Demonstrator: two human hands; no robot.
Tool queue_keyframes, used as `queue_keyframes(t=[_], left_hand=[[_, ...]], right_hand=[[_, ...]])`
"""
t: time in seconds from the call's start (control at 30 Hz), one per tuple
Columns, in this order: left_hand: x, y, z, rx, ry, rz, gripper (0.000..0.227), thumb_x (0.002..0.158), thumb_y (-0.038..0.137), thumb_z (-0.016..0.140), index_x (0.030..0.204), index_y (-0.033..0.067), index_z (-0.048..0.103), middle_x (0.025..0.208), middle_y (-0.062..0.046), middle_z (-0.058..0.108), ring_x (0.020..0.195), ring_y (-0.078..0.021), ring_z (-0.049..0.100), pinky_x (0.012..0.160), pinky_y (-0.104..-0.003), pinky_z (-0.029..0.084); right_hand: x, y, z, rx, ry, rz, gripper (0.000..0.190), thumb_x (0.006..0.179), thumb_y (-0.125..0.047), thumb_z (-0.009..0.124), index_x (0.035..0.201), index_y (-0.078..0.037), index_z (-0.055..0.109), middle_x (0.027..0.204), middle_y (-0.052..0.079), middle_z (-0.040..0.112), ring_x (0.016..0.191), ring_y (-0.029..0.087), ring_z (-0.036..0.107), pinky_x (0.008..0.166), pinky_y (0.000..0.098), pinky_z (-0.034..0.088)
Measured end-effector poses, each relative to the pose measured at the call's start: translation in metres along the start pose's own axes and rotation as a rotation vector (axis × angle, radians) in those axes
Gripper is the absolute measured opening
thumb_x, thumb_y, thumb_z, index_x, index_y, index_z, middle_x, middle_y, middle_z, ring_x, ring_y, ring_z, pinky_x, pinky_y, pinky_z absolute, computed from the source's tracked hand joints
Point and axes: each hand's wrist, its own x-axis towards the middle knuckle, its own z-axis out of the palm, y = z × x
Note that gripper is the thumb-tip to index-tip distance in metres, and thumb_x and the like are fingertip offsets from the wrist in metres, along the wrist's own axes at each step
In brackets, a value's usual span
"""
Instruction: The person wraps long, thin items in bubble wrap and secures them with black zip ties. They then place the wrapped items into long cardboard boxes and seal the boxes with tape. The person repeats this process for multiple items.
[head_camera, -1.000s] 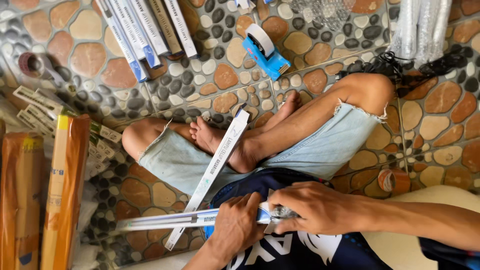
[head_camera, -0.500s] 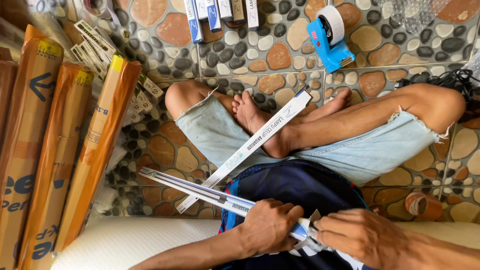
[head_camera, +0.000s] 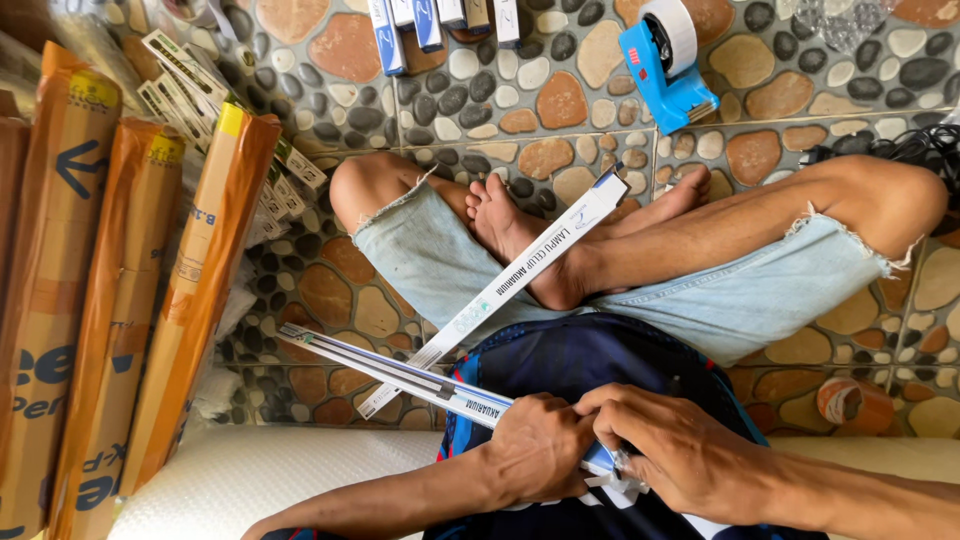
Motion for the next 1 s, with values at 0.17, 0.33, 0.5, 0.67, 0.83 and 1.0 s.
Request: queue_keyframes(t=[0.17, 0.33, 0.5, 0.67, 0.83, 1.0], left_hand=[[0.000, -0.004, 0.015, 0.051, -0.051, 0.004, 0.029, 0.069, 0.036, 0.074, 0.078, 0.0091, 0.065, 0.075, -0.014, 0.068, 0.064, -0.0363, 0.066, 0.061, -0.048, 0.053], [0.002, -0.005, 0.018, 0.053, 0.001, -0.067, 0.050, 0.077, 0.049, 0.077, 0.083, 0.0015, 0.065, 0.074, -0.017, 0.067, 0.058, -0.0404, 0.065, 0.052, -0.052, 0.052], [0.005, -0.010, 0.012, 0.118, -0.026, -0.001, 0.035, 0.072, 0.041, 0.080, 0.074, 0.0088, 0.068, 0.072, -0.013, 0.068, 0.061, -0.0349, 0.065, 0.056, -0.048, 0.052], [0.020, -0.017, -0.044, 0.012, 0.188, 0.045, 0.048, 0.063, 0.027, 0.075, 0.099, 0.0020, 0.055, 0.075, -0.015, 0.069, 0.063, -0.0387, 0.066, 0.062, -0.047, 0.052], [0.024, -0.028, -0.072, 0.211, 0.294, -0.086, 0.036, 0.062, 0.024, 0.071, 0.085, 0.0129, 0.045, 0.063, -0.002, 0.058, 0.056, -0.0253, 0.054, 0.056, -0.038, 0.041], [0.028, -0.033, -0.078, 0.145, 0.328, -0.066, 0.033, 0.062, 0.019, 0.069, 0.084, 0.0111, 0.045, 0.061, -0.003, 0.056, 0.053, -0.0292, 0.054, 0.054, -0.040, 0.044]], right_hand=[[0.017, 0.001, 0.013, -0.028, 0.095, -0.091, 0.037, 0.061, 0.009, 0.046, 0.093, -0.010, 0.050, 0.100, 0.009, 0.057, 0.089, 0.030, 0.059, 0.077, 0.0384, 0.048], [0.033, 0.011, 0.027, -0.361, 0.236, -0.154, 0.020, 0.082, 0.002, 0.055, 0.094, -0.014, 0.054, 0.083, 0.003, 0.053, 0.065, 0.025, 0.052, 0.060, 0.0402, 0.039], [0.036, 0.015, 0.021, -0.505, 0.174, -0.205, 0.016, 0.100, -0.014, 0.042, 0.107, -0.014, 0.056, 0.085, 0.003, 0.053, 0.068, 0.025, 0.057, 0.067, 0.0413, 0.040], [0.042, 0.009, -0.026, -0.425, 0.164, 0.000, 0.053, 0.058, -0.001, 0.065, 0.109, -0.016, 0.060, 0.097, -0.002, 0.073, 0.085, 0.024, 0.075, 0.065, 0.0410, 0.049], [0.012, -0.008, -0.066, -0.242, 0.240, 0.285, 0.026, 0.092, -0.034, 0.072, 0.112, -0.017, 0.075, 0.096, -0.005, 0.083, 0.078, 0.014, 0.081, 0.071, 0.0305, 0.059], [0.000, -0.031, -0.065, -0.252, 0.191, 0.072, 0.050, 0.095, -0.008, 0.065, 0.145, -0.010, 0.062, 0.106, 0.001, 0.065, 0.088, 0.011, 0.080, 0.080, 0.0218, 0.064]])
